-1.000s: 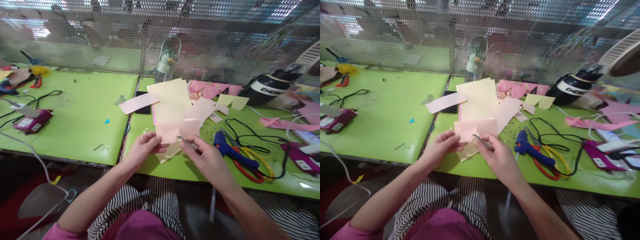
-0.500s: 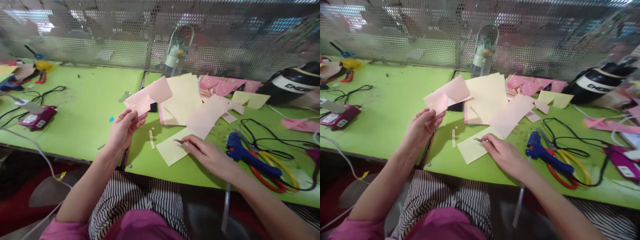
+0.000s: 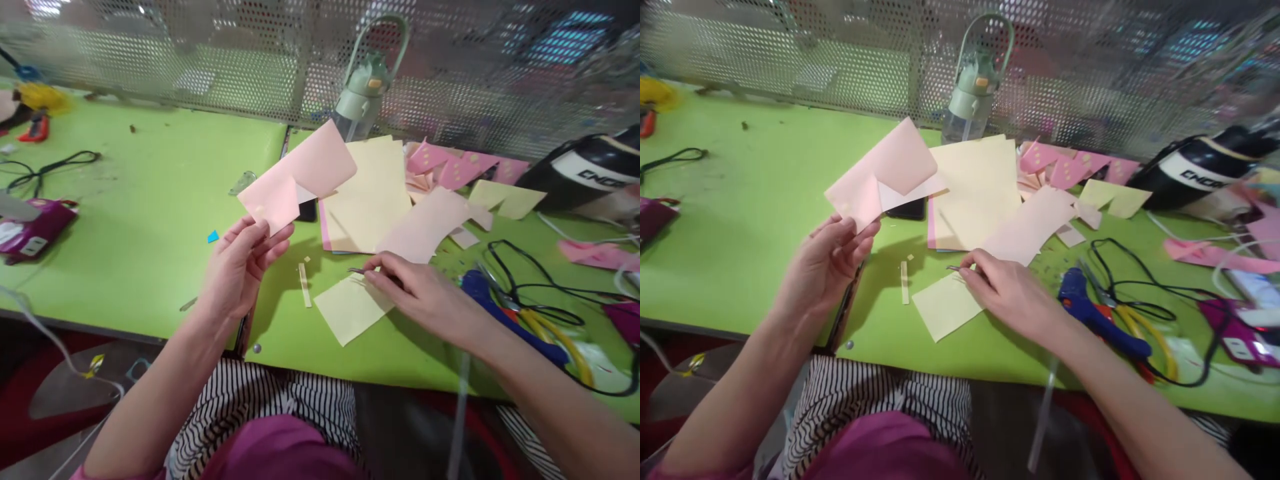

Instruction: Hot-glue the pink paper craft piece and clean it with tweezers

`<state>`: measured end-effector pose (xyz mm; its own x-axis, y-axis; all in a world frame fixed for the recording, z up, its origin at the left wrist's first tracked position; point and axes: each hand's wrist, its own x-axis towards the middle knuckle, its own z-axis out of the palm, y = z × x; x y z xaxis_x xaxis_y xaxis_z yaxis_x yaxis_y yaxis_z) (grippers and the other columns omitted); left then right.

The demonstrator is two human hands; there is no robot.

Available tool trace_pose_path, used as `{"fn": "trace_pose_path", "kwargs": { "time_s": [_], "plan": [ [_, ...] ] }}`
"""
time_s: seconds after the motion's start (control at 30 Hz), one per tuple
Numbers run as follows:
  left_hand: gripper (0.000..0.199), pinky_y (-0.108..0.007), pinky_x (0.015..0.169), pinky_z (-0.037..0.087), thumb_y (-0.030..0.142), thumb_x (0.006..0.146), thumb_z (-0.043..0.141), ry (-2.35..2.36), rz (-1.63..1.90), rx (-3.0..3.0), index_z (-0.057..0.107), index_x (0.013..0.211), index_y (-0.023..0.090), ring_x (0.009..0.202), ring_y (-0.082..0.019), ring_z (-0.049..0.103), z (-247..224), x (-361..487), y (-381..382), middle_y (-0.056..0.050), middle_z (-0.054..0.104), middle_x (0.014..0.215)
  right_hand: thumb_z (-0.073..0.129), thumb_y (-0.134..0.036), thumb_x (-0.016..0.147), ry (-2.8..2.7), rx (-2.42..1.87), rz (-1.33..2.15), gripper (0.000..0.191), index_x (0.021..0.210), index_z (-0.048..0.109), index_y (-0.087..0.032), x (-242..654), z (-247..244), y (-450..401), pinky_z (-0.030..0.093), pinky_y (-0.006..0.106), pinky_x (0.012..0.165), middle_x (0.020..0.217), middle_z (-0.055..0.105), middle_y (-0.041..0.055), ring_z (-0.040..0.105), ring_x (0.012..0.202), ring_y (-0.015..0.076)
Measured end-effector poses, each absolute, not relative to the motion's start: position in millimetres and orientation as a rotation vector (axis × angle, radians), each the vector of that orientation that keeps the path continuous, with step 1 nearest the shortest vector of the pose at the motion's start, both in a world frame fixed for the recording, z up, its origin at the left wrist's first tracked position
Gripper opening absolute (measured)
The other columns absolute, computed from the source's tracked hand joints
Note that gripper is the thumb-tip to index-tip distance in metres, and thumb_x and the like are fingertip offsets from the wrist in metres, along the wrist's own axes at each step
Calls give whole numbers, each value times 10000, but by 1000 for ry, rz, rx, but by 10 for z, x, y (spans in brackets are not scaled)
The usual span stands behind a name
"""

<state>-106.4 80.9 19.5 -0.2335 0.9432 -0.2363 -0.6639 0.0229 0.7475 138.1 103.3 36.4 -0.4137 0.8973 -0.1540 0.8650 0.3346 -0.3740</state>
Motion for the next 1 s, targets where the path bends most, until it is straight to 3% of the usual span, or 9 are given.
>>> {"fn": "trace_pose_path", "kwargs": {
  "time_s": [0.67,1.0],
  "plan": [
    [116,-122,628,590,89,829,620,972,1501,419,634,782,194,856,-152,737,221,-1056,740,23,725,797,418,-580,925,-2261,-1918,833,396,849,606,-240,1576,227,710,303,282,517,630,595,-25,463,507,128],
    [61,-144,650,603,159,818,660,1006,1486,456,632,784,202,923,-189,729,184,-1065,737,20,713,776,427,-506,947,-2436,-1803,943,341,846,616,-241,1610,279,583,328,265,524,677,635,-27,522,556,118]
  ]
}}
